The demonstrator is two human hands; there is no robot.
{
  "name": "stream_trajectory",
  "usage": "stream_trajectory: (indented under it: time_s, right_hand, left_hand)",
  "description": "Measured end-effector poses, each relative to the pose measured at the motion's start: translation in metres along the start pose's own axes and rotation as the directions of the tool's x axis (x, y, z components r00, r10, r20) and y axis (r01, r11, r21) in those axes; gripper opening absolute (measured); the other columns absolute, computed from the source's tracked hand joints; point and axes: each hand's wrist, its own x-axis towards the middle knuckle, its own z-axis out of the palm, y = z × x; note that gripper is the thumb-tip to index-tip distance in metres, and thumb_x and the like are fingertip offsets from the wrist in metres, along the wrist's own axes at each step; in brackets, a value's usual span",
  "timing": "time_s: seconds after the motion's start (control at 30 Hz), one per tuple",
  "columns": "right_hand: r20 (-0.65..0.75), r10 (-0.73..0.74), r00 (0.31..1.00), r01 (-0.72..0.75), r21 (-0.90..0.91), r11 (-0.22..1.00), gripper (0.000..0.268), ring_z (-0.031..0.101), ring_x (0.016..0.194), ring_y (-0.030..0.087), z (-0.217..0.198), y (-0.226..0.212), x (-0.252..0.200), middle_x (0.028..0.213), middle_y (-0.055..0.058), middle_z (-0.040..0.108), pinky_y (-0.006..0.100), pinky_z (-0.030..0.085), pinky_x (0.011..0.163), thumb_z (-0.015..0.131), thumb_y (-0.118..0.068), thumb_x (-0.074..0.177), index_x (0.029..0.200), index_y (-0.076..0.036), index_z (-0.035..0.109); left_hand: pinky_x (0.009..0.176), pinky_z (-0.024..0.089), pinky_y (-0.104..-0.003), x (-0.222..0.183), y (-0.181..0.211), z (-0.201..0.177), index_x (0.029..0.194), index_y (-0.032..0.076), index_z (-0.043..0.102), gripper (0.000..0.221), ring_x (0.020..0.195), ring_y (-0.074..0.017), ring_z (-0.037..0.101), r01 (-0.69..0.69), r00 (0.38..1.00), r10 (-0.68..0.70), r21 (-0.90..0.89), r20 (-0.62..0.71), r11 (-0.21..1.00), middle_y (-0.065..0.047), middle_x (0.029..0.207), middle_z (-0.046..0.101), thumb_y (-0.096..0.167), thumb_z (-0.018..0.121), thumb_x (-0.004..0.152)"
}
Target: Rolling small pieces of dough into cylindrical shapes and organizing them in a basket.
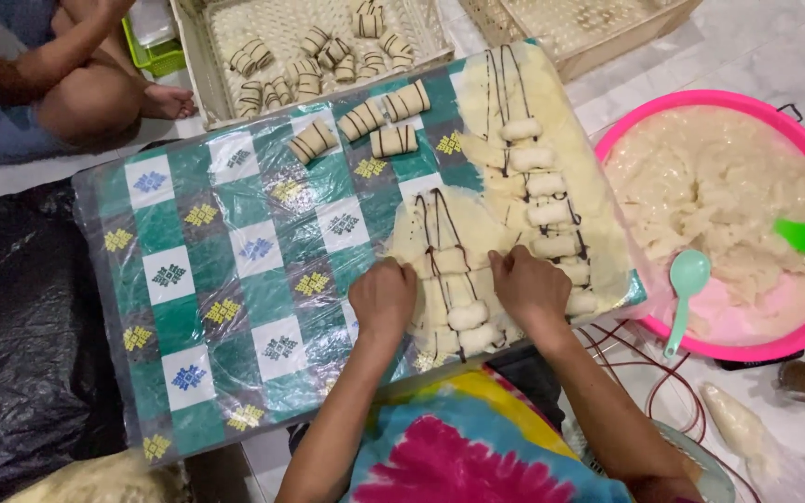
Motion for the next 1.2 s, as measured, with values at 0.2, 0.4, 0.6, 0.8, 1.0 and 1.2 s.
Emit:
stream_trajectory:
  time_s: [0.2,0.4,0.6,0.8,1.0,1.2]
  right_hand:
    - [-0.137,-0.052,0.989,0.075,0.163,0.984,0.040,0.075,0.082,0.035,0.003,0.001,-0.006,0.081,0.004,0.075,0.045,0.049,0.068,0.053,-0.055,0.103,0.107,-0.019,0.070]
    - [-0.229,-0.148,0.962,0.220,0.332,0.917,0.033,0.069,0.104,0.036,-0.022,-0.029,-0.031,0.099,0.013,0.073,0.047,0.053,0.086,0.055,-0.040,0.105,0.115,-0.011,0.068]
    - [-0.475,-0.298,0.828,0.435,0.209,0.876,0.024,0.070,0.110,0.030,-0.002,-0.036,-0.024,0.104,0.011,0.074,0.042,0.055,0.091,0.061,-0.035,0.103,0.105,-0.013,0.069]
    - [-0.349,-0.107,0.931,0.196,0.229,0.954,0.025,0.061,0.098,0.031,-0.002,-0.018,-0.027,0.091,0.004,0.061,0.044,0.050,0.080,0.058,-0.038,0.101,0.105,-0.014,0.062]
    - [-0.608,-0.275,0.745,0.342,-0.007,0.940,0.028,0.058,0.082,0.032,0.010,-0.008,-0.020,0.084,0.001,0.047,0.043,0.047,0.064,0.075,-0.030,0.094,0.104,-0.013,0.056]
    - [-0.173,-0.283,0.943,0.305,0.117,0.945,0.041,0.065,0.095,0.032,-0.026,-0.062,0.009,0.089,0.008,0.062,0.044,0.056,0.072,0.052,-0.042,0.107,0.110,-0.008,0.074]
  left_hand:
    - [0.052,0.051,-0.035,-0.023,0.061,-0.046,0.065,0.019,0.062,0.029,0.056,-0.0234,0.067,-0.548,0.676,0.643,0.338,-0.360,0.765,0.001,0.061,0.062,0.028,0.059,0.092]
    - [0.084,0.059,-0.044,0.004,0.019,0.006,0.089,0.004,0.070,0.013,0.094,-0.0349,0.071,-0.825,0.132,0.890,0.449,-0.436,0.342,-0.017,0.093,0.069,0.015,0.071,0.095]
    - [0.099,0.054,-0.056,-0.012,0.025,-0.024,0.088,-0.003,0.066,0.027,0.104,-0.0427,0.069,-0.890,0.426,0.804,-0.036,-0.415,0.454,-0.018,0.097,0.065,0.023,0.073,0.094]
    - [0.075,0.055,-0.039,0.014,0.041,-0.022,0.066,0.009,0.048,0.037,0.086,-0.0357,0.066,-0.900,0.434,0.805,-0.228,-0.406,0.371,-0.009,0.075,0.051,0.029,0.073,0.085]
    - [0.075,0.052,-0.041,0.046,0.040,-0.021,0.071,0.011,0.051,0.038,0.084,-0.0342,0.059,-0.978,0.206,0.858,-0.116,-0.470,0.171,-0.009,0.082,0.047,0.043,0.063,0.088]
    - [0.093,0.046,-0.054,0.045,0.001,-0.033,0.121,0.010,0.062,0.043,0.106,-0.0430,0.060,-0.633,0.724,0.501,-0.168,-0.474,0.756,-0.017,0.108,0.060,0.033,0.070,0.086]
